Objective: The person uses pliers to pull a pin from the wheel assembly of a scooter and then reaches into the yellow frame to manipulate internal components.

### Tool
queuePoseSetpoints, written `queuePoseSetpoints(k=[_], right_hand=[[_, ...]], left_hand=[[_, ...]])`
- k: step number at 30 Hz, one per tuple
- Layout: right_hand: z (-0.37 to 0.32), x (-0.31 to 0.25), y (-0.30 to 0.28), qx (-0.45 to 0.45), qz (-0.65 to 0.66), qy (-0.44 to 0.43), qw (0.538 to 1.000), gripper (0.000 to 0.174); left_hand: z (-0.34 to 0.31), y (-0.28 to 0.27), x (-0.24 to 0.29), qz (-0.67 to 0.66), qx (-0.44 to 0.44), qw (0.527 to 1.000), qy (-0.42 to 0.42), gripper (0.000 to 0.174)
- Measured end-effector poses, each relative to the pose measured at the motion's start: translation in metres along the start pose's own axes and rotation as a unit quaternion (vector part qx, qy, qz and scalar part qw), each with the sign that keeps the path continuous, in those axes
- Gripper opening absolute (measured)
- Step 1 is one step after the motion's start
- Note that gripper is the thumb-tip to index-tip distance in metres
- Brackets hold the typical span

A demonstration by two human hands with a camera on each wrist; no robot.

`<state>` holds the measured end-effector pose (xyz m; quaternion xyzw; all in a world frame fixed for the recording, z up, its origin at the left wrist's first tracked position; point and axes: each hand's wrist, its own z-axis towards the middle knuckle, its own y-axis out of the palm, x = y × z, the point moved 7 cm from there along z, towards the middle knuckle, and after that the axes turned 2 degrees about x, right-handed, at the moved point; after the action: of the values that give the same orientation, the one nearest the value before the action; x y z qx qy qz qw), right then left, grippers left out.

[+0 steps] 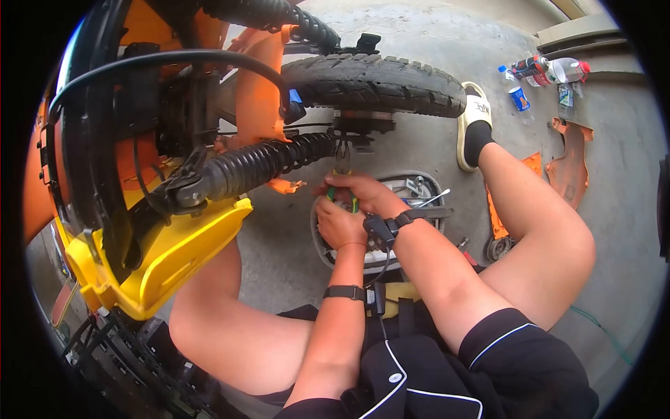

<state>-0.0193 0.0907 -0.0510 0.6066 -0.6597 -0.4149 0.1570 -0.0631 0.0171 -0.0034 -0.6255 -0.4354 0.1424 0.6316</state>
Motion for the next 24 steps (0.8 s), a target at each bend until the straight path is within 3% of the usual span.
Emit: queuePoseSetpoints(k=[5,7,8,10,11,13,14,16,17,18,19,20,21,23,24], right_hand=[[0.003,-0.001,-0.004,0.072,-0.098,-0.013,0.992,0.027],[0.004,0.0,-0.008,0.12,-0.123,-0.049,0.984,0.028],[0.005,0.004,-0.008,0.122,-0.122,-0.048,0.984,0.028],[0.007,0.0,-0.017,0.212,-0.23,-0.074,0.947,0.033],[0.009,0.002,-0.016,0.212,-0.231,-0.075,0.946,0.033],[0.003,-0.006,-0.023,0.338,-0.393,-0.063,0.853,0.037],[0.002,-0.005,-0.018,0.338,-0.394,-0.063,0.852,0.037],[-0.02,-0.02,-0.003,0.455,-0.489,-0.046,0.743,0.041],[-0.021,-0.024,0.006,0.452,-0.49,-0.05,0.743,0.041],[-0.025,-0.023,0.01,0.464,-0.487,-0.022,0.74,0.043],[-0.031,-0.021,0.013,0.476,-0.481,0.007,0.736,0.047],[-0.036,-0.024,0.02,0.475,-0.48,0.005,0.737,0.047],[-0.039,-0.027,0.027,0.467,-0.49,-0.003,0.736,0.051],[-0.041,-0.024,0.029,0.457,-0.499,-0.01,0.737,0.055],[-0.034,-0.019,0.018,0.432,-0.49,-0.03,0.757,0.056]], left_hand=[[0.002,0.01,-0.009,-0.015,-0.059,0.997,-0.036,0.074],[0.007,0.007,-0.003,-0.104,-0.04,0.992,0.052,0.083],[0.006,0.007,-0.006,-0.104,-0.043,0.992,0.052,0.083],[0.01,0.014,-0.009,-0.133,-0.145,0.98,-0.009,0.086],[0.013,0.015,-0.012,-0.134,-0.145,0.98,-0.009,0.086],[0.015,0.036,-0.016,-0.254,-0.233,0.939,0.024,0.075],[0.019,0.053,-0.029,-0.254,-0.232,0.938,0.024,0.075],[0.016,0.076,-0.03,-0.338,-0.247,0.865,0.277,0.067],[0.021,0.067,-0.036,-0.338,-0.241,0.866,0.279,0.067],[0.015,0.073,-0.049,-0.488,-0.404,0.768,0.086,0.061],[-0.002,0.07,-0.049,-0.591,-0.53,0.597,-0.115,0.056],[-0.004,0.03,-0.021,-0.643,-0.532,0.505,-0.22,0.053],[-0.001,0.028,-0.023,-0.643,-0.531,0.507,-0.218,0.053],[-0.006,0.03,-0.036,-0.62,-0.557,0.464,-0.301,0.048],[-0.004,0.032,-0.035,-0.619,-0.556,0.467,-0.298,0.048]])
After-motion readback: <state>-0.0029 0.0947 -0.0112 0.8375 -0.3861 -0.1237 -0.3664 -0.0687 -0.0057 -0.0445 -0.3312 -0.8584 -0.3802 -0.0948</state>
